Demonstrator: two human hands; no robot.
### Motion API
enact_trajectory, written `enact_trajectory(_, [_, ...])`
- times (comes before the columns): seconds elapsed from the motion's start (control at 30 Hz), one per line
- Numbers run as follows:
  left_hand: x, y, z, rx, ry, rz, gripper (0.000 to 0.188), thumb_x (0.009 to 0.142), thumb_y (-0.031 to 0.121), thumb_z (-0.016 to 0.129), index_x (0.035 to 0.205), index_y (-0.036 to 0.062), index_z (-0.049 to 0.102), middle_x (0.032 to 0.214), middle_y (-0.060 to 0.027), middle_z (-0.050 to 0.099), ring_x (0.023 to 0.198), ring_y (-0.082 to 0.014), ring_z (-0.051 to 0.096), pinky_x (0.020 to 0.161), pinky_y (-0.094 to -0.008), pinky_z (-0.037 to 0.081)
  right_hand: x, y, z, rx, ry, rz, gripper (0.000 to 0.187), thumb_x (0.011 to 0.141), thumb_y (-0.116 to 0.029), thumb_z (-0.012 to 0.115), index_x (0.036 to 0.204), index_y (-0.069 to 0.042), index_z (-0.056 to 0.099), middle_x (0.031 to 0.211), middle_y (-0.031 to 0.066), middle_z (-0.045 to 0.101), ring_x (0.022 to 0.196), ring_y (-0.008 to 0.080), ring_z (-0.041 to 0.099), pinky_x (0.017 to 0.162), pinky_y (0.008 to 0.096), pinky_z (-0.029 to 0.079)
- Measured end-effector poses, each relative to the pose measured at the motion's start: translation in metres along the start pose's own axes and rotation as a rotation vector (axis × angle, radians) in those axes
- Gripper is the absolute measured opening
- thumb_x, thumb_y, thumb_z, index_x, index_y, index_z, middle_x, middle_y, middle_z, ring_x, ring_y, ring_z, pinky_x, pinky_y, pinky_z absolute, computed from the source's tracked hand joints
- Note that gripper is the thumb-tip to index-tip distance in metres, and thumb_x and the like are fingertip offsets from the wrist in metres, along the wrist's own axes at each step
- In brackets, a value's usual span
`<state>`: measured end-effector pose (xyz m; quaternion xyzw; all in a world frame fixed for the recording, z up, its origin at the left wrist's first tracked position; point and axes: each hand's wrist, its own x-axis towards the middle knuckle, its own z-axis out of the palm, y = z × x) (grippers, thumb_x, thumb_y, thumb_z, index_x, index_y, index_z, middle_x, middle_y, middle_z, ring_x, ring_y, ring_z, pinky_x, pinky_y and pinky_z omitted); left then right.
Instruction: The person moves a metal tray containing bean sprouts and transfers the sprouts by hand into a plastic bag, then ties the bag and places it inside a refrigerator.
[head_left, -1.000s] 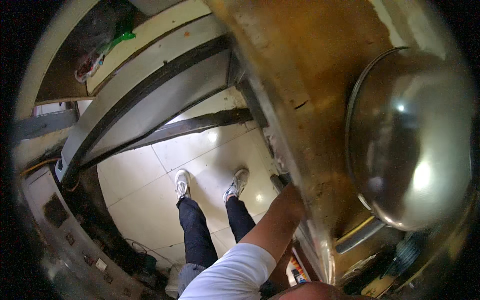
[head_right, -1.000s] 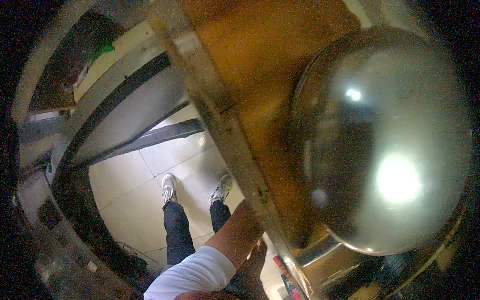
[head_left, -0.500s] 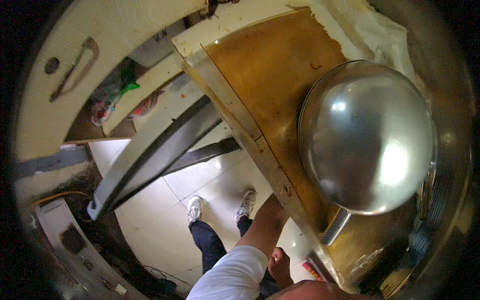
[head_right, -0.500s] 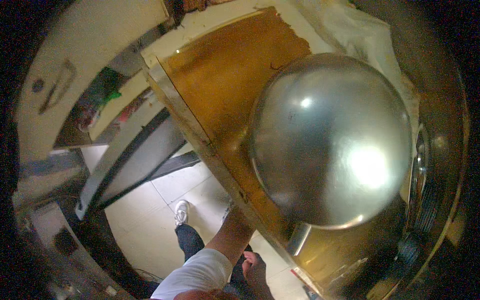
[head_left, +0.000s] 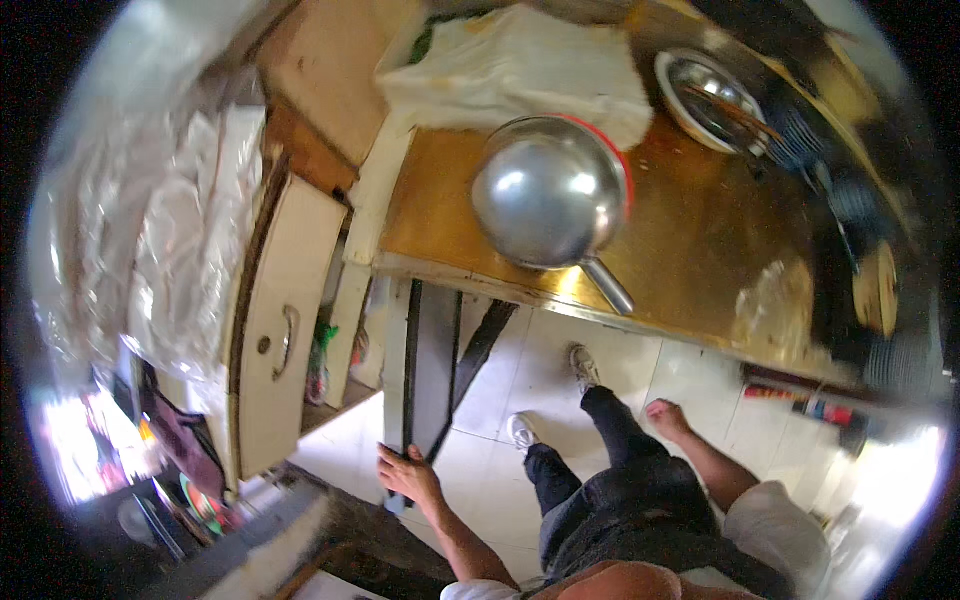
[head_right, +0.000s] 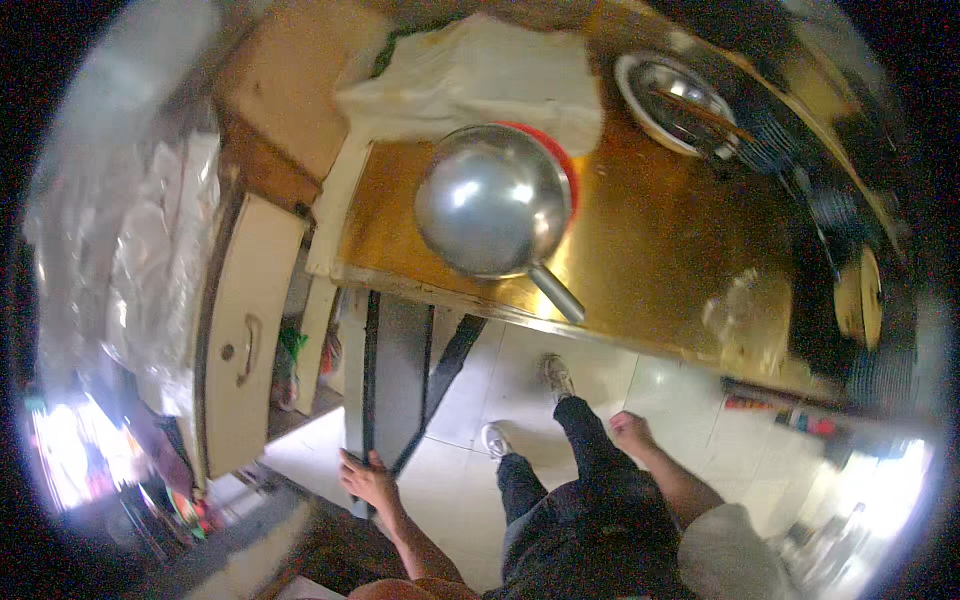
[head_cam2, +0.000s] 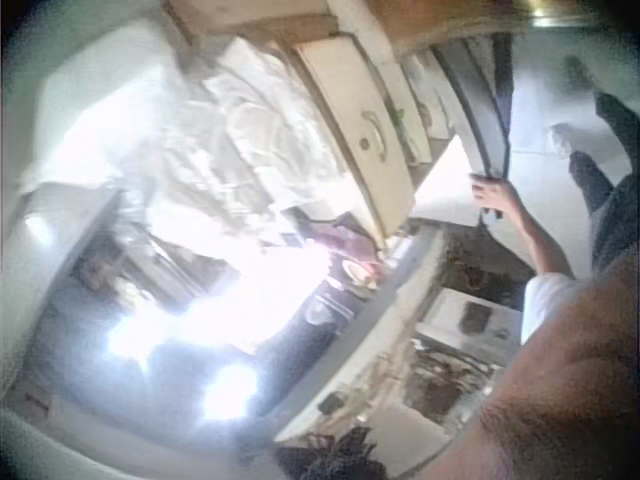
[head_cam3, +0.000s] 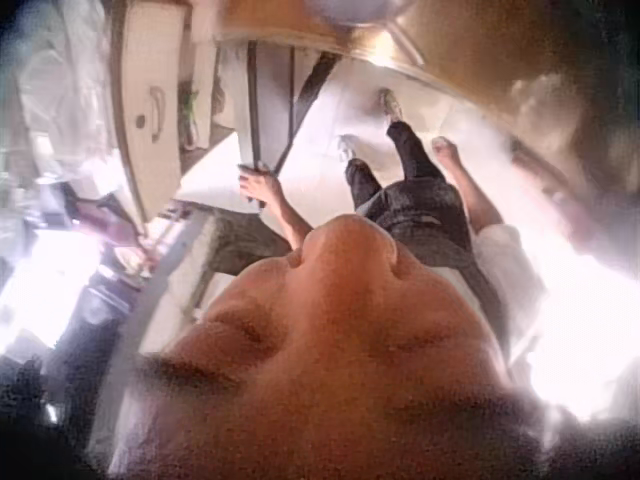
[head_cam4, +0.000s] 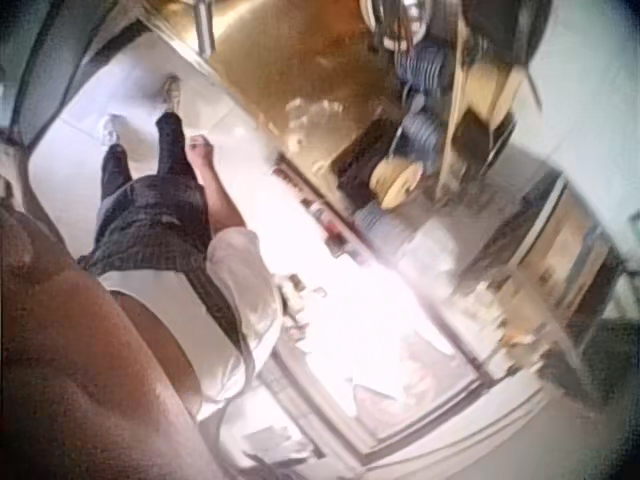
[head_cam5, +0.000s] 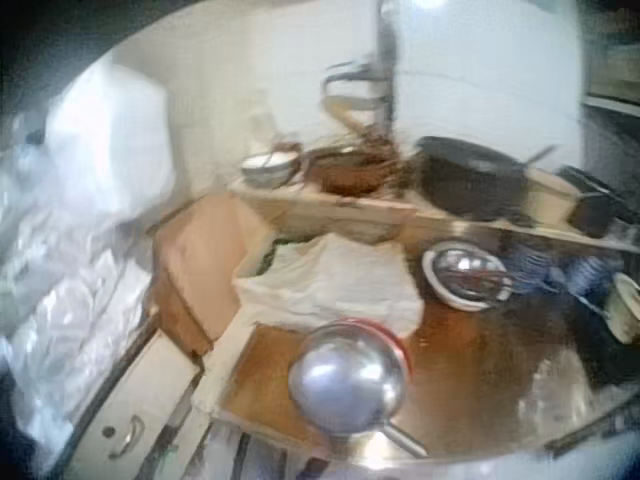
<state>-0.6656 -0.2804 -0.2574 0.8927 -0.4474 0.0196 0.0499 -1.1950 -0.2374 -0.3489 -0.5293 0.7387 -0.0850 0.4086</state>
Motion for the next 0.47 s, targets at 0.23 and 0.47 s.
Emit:
enact_trajectory(0.23, [-0.058,0.029,0.033,-0.516,-0.636,0.313,0.055,0.072,0.028,0.076,0.112,0.0002,0.05,0.106,-0.0229,0.058,0.096,-0.0406,0.057,0.08,-0.0468,0.048,-0.13,0.125,0.049,0.129,0.117,0.197,0.012,0.081,-0.017,0.061,0.087,-0.01,0.068,0.085,0.0088,0.069,0.078,0.0228,0.066,0.071,0.0346,0.054])
enact_trajectory(0.47, [-0.104,0.267,0.068,-0.88,-0.765,0.101,0.074,0.075,0.029,0.078,0.125,-0.0049,0.035,0.111,-0.023,0.059,0.098,-0.0326,0.059,0.083,-0.0415,0.05,-0.306,0.14,0.097,-0.158,-0.099,0.393,0.016,0.088,-0.023,0.062,0.098,-0.013,0.068,0.096,0.001,0.068,0.091,0.0187,0.063,0.074,0.0378,0.053])
